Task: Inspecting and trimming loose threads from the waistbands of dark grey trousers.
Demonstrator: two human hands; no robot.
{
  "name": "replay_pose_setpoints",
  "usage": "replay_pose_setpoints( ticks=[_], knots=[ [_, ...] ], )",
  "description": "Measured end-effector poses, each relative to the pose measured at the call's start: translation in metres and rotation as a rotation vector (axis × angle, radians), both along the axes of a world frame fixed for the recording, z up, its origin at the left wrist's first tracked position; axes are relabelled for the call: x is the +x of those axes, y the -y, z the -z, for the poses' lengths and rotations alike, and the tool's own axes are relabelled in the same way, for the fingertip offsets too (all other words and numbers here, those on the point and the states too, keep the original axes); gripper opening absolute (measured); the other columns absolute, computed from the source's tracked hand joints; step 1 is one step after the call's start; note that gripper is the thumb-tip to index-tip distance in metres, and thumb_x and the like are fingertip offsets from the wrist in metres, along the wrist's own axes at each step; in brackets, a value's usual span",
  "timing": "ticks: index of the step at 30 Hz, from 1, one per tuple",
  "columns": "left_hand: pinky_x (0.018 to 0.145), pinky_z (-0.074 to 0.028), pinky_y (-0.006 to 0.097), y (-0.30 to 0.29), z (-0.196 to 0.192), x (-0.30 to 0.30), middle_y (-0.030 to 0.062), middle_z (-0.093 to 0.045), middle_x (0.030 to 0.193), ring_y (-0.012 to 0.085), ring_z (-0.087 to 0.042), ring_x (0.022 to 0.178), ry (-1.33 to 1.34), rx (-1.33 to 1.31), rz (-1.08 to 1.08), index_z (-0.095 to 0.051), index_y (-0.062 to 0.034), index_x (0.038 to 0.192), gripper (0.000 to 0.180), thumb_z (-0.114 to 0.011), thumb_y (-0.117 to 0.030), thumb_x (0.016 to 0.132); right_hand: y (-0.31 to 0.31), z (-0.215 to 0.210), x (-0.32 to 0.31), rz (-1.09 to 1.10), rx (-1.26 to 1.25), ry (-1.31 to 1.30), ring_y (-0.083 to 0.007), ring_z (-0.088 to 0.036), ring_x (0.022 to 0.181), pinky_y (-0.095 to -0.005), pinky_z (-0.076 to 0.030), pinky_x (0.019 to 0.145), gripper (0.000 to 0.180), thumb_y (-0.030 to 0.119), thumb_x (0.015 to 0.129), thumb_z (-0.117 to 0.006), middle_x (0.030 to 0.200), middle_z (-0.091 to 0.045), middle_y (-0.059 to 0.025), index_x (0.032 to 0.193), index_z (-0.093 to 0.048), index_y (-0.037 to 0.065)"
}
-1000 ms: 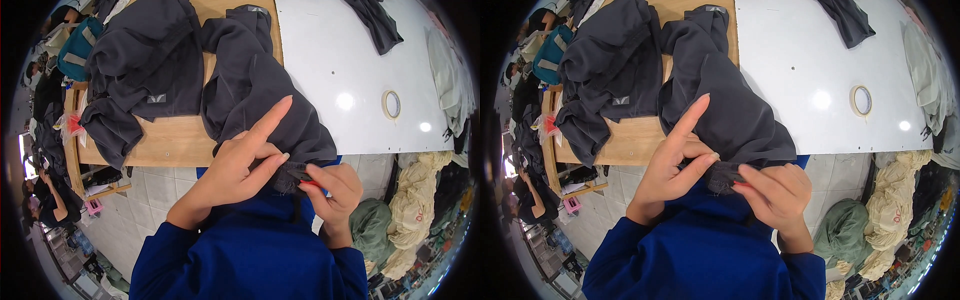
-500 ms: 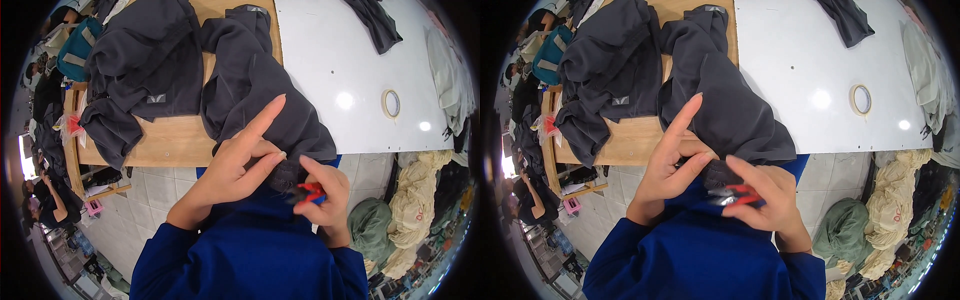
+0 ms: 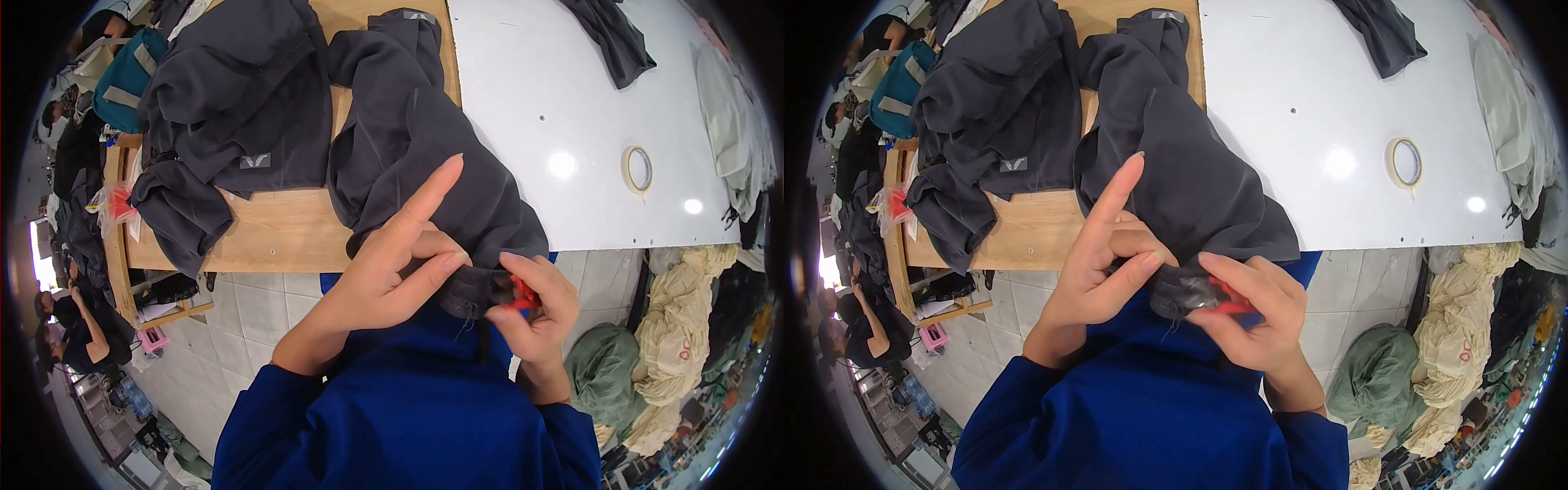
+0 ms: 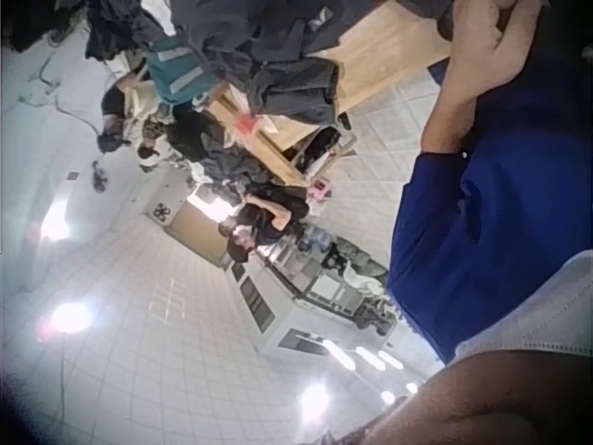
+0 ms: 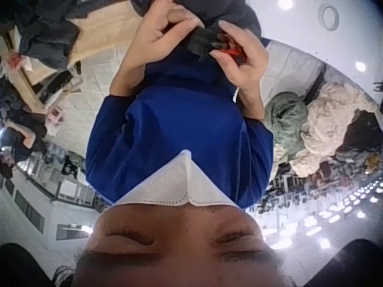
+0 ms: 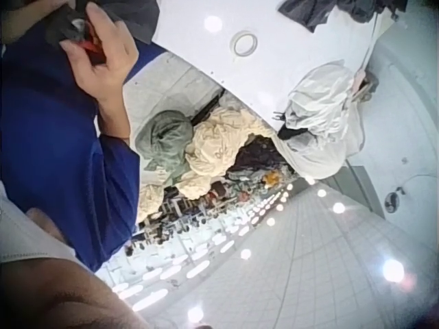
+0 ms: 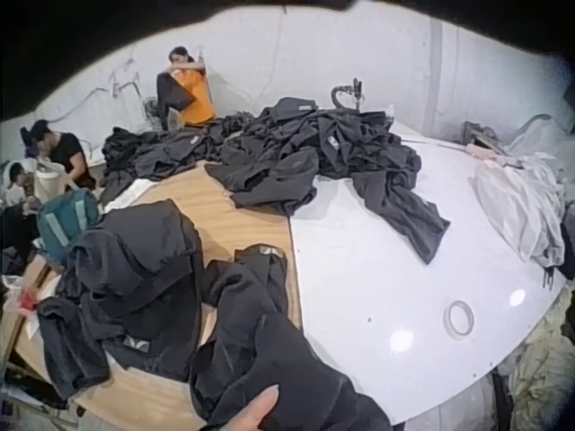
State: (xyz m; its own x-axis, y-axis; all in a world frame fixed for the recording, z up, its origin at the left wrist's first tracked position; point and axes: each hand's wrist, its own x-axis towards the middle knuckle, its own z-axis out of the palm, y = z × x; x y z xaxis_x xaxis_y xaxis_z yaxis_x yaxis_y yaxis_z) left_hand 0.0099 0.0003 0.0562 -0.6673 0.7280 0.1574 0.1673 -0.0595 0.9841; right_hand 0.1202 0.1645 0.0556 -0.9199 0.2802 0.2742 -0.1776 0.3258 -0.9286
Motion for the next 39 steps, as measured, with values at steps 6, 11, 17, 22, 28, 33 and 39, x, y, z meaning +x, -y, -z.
replay_pose_setpoints(
  ticks=[6,11,17,22,28,33,39],
  knots=[
    [0.074,-0.042,0.020,-0.002,0.003,0.006,0.0038,-0.061,0.069,0.0066,-0.056,0.067,0.048,-0.049,0.038,-0.011,0.0002,0.148,0.073,-0.052,0.003,0.087,0.008,0.012,-0.007,0.011,0.130,-0.030,-0.0166,-0.048,0.049,-0.0263,-0.031,0.046,0.021,0.002,0.065,-0.077,0.057,-0.054,-0.0018,0.085,-0.070,0.005],
    [0.074,-0.041,0.018,-0.008,0.002,0.007,0.0016,-0.058,0.068,0.0053,-0.053,0.066,0.207,-0.030,0.008,-0.009,-0.0016,0.148,0.073,-0.050,0.004,0.088,0.017,0.024,0.003,0.156,-0.079,-0.075,-0.0129,-0.050,0.052,-0.0231,-0.035,0.050,0.006,0.003,0.077,-0.071,0.065,-0.059,-0.0035,0.081,-0.066,0.002],
    [0.078,-0.041,0.019,-0.005,0.007,0.001,0.0015,-0.061,0.070,0.0055,-0.055,0.068,0.142,-0.022,0.001,-0.012,-0.0013,0.148,0.072,-0.049,0.005,0.087,0.007,0.017,0.010,0.060,-0.431,0.037,-0.0123,-0.051,0.057,-0.0236,-0.039,0.056,0.012,0.010,0.082,-0.067,0.070,-0.061,-0.0061,0.087,-0.066,-0.001],
    [0.080,-0.041,0.021,-0.009,0.005,0.002,0.0029,-0.062,0.070,0.0070,-0.057,0.069,0.051,-0.053,-0.009,-0.015,-0.0005,0.147,0.071,-0.051,0.003,0.086,-0.002,0.018,-0.003,-0.285,-0.018,-0.077,-0.0188,-0.049,0.049,-0.0277,-0.035,0.050,0.013,0.013,0.076,-0.071,0.060,-0.055,-0.0017,0.085,-0.067,0.005],
    [0.086,-0.039,0.025,-0.007,0.006,0.002,0.0031,-0.063,0.068,0.0111,-0.059,0.068,-0.035,-0.070,-0.033,-0.018,0.0012,0.146,0.071,-0.053,0.001,0.085,0.003,0.010,-0.006,-0.135,-0.031,-0.007,-0.0177,-0.049,0.048,-0.0285,-0.034,0.049,0.021,0.019,0.065,-0.079,0.056,-0.053,-0.0021,0.079,-0.068,0.007],
    [0.087,-0.037,0.027,-0.008,0.007,0.003,0.0028,-0.063,0.068,0.0115,-0.058,0.067,-0.044,-0.061,-0.053,-0.019,0.0013,0.146,0.071,-0.054,0.000,0.085,-0.007,0.015,0.000,-0.302,-0.219,-0.082,-0.0160,-0.049,0.048,-0.0284,-0.033,0.049,0.019,0.013,0.068,-0.078,0.059,-0.056,-0.0022,0.083,-0.070,0.006],
    [0.088,-0.037,0.027,-0.007,0.004,0.003,0.0020,-0.063,0.067,0.0110,-0.058,0.065,-0.010,-0.107,-0.016,-0.021,-0.0003,0.146,0.071,-0.056,-0.001,0.085,0.004,0.008,-0.005,-0.060,-0.080,0.025,-0.0145,-0.048,0.048,-0.0254,-0.034,0.048,0.022,0.004,0.068,-0.077,0.063,-0.061,-0.0023,0.089,-0.070,0.006]
  ],
)
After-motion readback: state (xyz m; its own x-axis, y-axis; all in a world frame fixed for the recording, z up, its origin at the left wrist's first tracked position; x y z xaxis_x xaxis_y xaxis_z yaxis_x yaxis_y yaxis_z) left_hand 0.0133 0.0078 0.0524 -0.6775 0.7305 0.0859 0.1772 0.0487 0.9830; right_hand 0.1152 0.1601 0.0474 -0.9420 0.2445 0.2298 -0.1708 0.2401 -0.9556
